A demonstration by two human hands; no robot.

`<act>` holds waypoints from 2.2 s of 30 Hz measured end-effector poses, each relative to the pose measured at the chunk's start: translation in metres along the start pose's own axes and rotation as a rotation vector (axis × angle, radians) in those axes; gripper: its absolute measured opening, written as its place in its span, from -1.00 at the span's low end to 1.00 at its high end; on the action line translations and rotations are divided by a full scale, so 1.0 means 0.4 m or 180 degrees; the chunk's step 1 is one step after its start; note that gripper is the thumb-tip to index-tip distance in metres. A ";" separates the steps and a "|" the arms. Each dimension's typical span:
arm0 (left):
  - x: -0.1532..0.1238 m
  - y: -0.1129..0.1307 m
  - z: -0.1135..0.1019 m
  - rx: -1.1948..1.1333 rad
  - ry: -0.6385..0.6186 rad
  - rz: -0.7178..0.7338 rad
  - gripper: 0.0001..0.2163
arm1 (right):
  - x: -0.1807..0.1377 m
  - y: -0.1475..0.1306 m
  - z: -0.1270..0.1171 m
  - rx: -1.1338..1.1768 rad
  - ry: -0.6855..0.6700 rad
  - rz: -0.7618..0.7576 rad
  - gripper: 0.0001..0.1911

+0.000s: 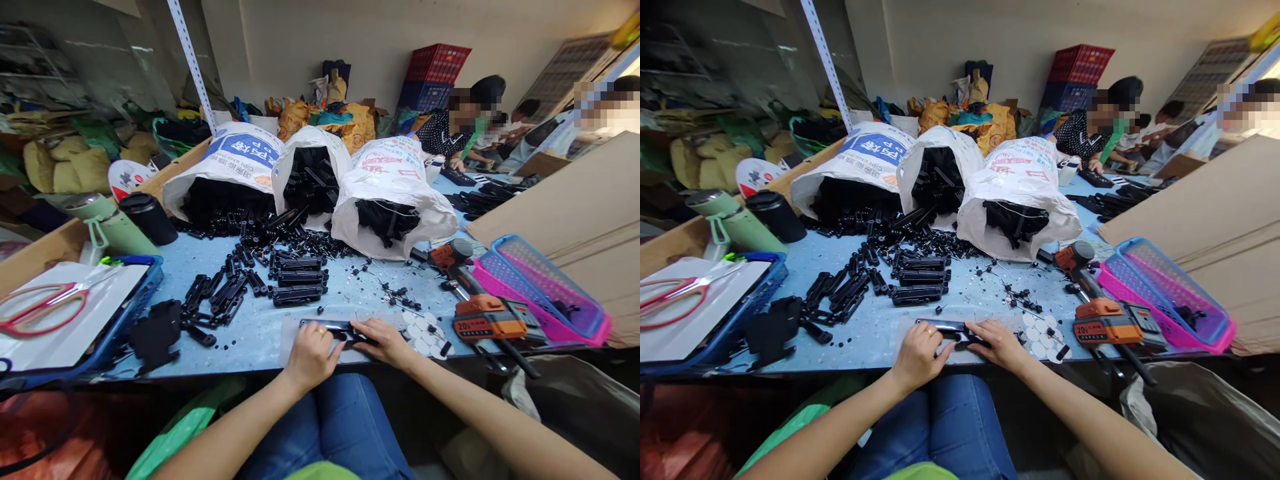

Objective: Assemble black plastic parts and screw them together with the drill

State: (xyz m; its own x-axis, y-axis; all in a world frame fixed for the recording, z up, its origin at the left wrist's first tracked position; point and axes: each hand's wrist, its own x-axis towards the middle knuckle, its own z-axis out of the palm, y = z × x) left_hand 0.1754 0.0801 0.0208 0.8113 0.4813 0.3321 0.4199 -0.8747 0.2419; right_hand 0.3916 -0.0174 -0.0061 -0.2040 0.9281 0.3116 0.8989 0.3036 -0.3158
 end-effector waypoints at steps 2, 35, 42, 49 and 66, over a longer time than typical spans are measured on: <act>-0.040 -0.003 -0.004 0.0152 -0.0166 -0.0727 -0.69 | 0.028 -0.025 -0.015 -0.0033 0.0023 0.0054 -0.56; -0.058 0.028 0.022 -0.0121 -0.0580 -0.2041 -0.69 | 0.343 -0.165 0.077 0.1103 -0.0344 0.1154 -0.75; -0.054 0.023 0.026 -0.0164 -0.0660 -0.2106 -0.78 | 0.215 -0.164 0.122 0.0199 0.0124 -0.0346 -0.54; -0.046 0.006 0.025 -0.0179 -0.0699 -0.2089 -0.75 | 0.202 -0.137 0.123 0.0413 -0.0154 -0.0076 -0.30; -0.051 0.010 0.045 -0.0078 -0.0500 -0.1979 -0.75 | 0.220 -0.160 0.130 0.0067 -0.0318 0.0289 -0.39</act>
State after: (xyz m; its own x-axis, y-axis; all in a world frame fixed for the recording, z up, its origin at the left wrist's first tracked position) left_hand 0.1678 0.0656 -0.0016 0.4700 0.8826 -0.0140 0.8232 -0.4326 0.3676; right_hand 0.2959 0.0558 -0.0052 -0.1608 0.9684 0.1905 0.9073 0.2210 -0.3577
